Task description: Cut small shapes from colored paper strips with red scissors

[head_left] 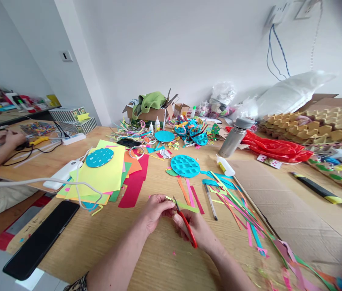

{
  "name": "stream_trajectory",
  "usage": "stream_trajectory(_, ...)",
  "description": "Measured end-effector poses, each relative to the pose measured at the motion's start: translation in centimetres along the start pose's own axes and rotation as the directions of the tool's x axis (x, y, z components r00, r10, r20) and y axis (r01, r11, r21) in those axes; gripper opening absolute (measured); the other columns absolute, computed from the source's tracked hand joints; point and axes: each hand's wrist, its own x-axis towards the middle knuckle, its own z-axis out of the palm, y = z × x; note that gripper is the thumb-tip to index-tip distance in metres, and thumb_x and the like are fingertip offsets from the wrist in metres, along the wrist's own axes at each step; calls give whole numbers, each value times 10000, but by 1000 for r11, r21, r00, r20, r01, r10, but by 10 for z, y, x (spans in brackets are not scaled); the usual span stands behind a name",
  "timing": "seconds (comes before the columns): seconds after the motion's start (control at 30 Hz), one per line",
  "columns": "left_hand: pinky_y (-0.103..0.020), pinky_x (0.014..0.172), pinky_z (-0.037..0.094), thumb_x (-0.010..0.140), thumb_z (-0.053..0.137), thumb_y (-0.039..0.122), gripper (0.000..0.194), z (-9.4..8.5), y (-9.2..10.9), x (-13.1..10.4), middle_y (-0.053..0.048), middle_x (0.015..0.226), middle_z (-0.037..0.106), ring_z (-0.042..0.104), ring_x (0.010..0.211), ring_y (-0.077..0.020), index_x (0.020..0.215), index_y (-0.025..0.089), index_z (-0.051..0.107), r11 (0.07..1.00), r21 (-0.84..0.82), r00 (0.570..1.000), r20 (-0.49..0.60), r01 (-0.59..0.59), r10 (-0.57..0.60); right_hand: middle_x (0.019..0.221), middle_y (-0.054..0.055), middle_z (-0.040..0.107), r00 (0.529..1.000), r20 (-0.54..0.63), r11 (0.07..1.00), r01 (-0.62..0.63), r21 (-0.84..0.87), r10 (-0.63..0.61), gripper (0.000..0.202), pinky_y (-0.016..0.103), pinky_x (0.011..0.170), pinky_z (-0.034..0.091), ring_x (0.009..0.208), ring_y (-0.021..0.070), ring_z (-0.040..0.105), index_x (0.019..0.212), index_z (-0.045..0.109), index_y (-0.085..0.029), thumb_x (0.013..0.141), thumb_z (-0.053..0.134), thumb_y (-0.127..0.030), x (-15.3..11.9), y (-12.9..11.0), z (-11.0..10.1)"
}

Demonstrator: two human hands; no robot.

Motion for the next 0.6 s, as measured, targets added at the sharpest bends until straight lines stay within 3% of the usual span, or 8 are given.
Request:
stream_trajectory(0.17, -240, 606, 406, 612, 705, 239, 139, -1, -1, 0, -15, 611, 605, 515, 571, -105, 599, 134, 616, 1000, -7, 1000, -3, -27, 27, 533, -61, 380, 999, -21, 994, 48, 98, -46, 449, 209, 414, 304, 445, 73, 360, 703, 414, -195, 787, 570, -608, 0, 8, 1)
stream_trajectory(0.6, -236, 608, 407, 633, 693, 224, 127, -1, -2, 1, -11, 620, 603, 512, 578, -101, 614, 135, 604, 999, -6, 999, 14, -39, 39, 501, -55, 387, 999, 7, 997, 44, 62, -44, 481, 203, 405, 290, 426, 69, 361, 643, 396, -191, 808, 527, -623, 0, 3, 0)
